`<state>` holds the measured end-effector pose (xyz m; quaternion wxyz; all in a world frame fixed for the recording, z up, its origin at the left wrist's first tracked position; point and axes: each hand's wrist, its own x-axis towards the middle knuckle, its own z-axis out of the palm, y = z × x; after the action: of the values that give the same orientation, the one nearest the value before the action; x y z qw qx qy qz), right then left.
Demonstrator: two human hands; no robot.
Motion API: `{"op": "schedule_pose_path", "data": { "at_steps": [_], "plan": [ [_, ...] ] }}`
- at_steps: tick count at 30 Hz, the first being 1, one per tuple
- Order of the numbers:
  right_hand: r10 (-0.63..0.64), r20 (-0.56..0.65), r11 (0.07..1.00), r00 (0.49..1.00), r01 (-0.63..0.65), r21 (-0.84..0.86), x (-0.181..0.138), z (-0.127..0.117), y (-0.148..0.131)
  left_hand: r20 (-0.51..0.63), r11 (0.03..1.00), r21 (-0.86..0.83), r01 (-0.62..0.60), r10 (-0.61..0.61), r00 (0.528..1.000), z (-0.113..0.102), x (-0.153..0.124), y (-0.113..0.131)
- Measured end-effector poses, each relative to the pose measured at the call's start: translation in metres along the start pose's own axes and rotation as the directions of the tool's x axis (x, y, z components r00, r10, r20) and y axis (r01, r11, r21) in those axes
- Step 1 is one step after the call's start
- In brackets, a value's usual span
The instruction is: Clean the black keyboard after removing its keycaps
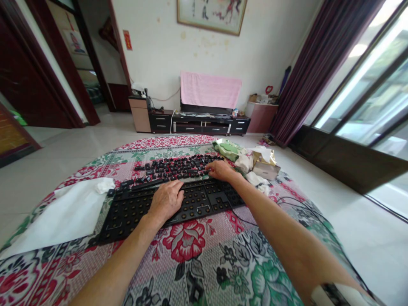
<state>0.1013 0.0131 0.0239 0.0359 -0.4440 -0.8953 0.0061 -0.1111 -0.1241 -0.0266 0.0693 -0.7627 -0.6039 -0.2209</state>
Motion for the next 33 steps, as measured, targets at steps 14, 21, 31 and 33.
{"op": "schedule_pose_path", "data": {
  "at_steps": [14, 21, 31, 33],
  "plan": [
    [0.02, -0.046, 0.999, 0.999, -0.018, 0.047, 0.005, 0.014, 0.015, -0.017, 0.999, 0.05, -0.002, 0.003, 1.0, 0.001, 0.0, -0.001],
    [0.08, -0.117, 0.926, 0.99, -0.03, 0.377, -0.038, -0.011, 0.036, -0.009, 0.999, 0.038, -0.006, 0.006, 1.0, 0.0, 0.0, -0.001],
    [-0.064, 0.196, 0.889, 0.978, -0.033, 0.456, -0.103, -0.036, 0.033, -0.01, 0.998, 0.065, 0.001, 0.0, 1.0, 0.001, 0.0, -0.001],
    [-0.079, 0.241, 0.909, 0.967, -0.029, 0.415, -0.109, -0.039, 0.028, -0.014, 0.998, 0.063, 0.0, 0.001, 1.0, 0.0, 0.0, 0.0]
  ]
}}
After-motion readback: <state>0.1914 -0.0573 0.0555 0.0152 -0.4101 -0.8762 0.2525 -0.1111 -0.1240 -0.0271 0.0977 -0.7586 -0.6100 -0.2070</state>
